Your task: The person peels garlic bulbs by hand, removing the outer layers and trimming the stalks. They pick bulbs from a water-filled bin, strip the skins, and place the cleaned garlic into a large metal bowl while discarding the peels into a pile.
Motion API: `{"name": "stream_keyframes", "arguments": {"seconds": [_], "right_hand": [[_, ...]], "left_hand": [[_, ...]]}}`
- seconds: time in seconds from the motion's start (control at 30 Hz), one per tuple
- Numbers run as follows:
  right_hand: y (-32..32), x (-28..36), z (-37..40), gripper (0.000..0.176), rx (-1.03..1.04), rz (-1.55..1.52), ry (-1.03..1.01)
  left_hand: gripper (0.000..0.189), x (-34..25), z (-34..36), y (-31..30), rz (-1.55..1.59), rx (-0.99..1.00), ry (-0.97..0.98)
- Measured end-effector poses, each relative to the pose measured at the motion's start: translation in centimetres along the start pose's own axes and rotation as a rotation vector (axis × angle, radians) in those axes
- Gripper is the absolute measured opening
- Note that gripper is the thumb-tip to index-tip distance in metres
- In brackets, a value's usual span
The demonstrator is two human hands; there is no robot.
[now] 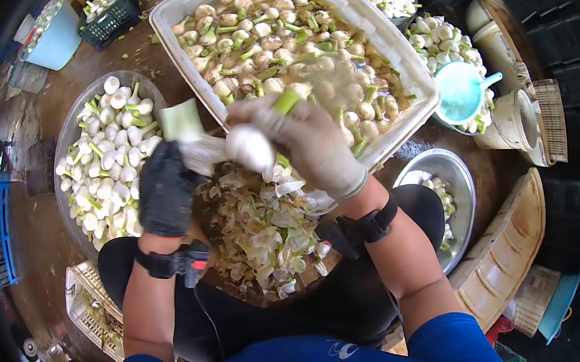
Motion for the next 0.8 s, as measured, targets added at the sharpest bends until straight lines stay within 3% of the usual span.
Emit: {"name": "stream_keyframes", "arguments": {"seconds": [0.03, 0.1, 0.13, 0.17, 0.23, 0.27, 0.33, 0.37, 0.43, 0.47, 0.57, 0.73, 0.8], "right_hand": [[-1.8, 0.6, -0.3, 0.042, -0.12, -0.023, -0.066], [-5.2, -0.2, 0.1, 0.045, -0.263, -0.061, 0.049], [-6.4, -0.2, 0.4, 0.049, -0.392, 0.016, 0.086], [-6.6, 0.4, 1.2, 0.052, -0.435, 0.194, 0.134], [-6.2, 0.3, 0.8, 0.048, -0.457, 0.418, 0.099], [-5.8, 0.0, 0.8, 0.048, -0.444, 0.41, 0.109], [-4.1, 1.1, 1.3, 0.044, -0.414, 0.691, 0.107], [-3.9, 0.6, 1.2, 0.044, -0.409, 0.678, 0.105], [-2.5, 1.3, 0.6, 0.049, -0.374, 0.982, -0.063], [-1.8, 2.3, 0.8, 0.05, -0.421, 1.039, -0.198], [-0.2, 3.0, 0.4, 0.047, -0.416, 1.208, -0.24], [0.5, 2.4, 0.2, 0.043, -0.392, 1.298, -0.207], [-0.3, 1.2, -0.3, 0.042, -0.366, 1.3, -0.117]], "left_hand": [[0.025, -2.2, -0.4, -0.7, 0.078, -0.024, 0.124], [0.029, -2.0, 0.4, -0.3, 0.276, 0.014, -0.163], [0.032, -1.8, 1.9, 2.1, -0.106, 0.398, -0.152], [0.024, 1.1, 3.8, 4.9, -0.247, 0.657, -0.304], [0.02, 0.4, 5.7, 7.5, -0.679, 0.642, 0.157], [0.02, 0.6, 5.9, 8.0, -0.686, 0.637, 0.141], [0.017, -2.2, 3.2, 6.1, 0.146, 0.288, -0.026], [0.017, -2.8, 2.5, 6.2, 0.132, 0.286, -0.029], [0.018, -7.5, 1.9, 5.4, -0.131, 0.17, 0.404], [0.017, -7.5, 1.9, 5.8, -0.148, 0.187, 0.419], [0.024, -6.6, 2.3, 6.9, -0.234, 0.302, 0.417], [0.013, -5.5, 2.4, 8.0, -0.345, 0.38, 0.415], [0.005, -6.0, 3.2, 8.5, -0.501, 0.359, 0.559]]}}
Point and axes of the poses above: each hand's wrist, its own z-axis away from the middle knuckle, its own y-axis out of the palm, x = y × z, the point moved 10 cm from there along -z, towards the middle knuckle, and after that the axes turned 14 degrees about z, right-handed, at the moved point
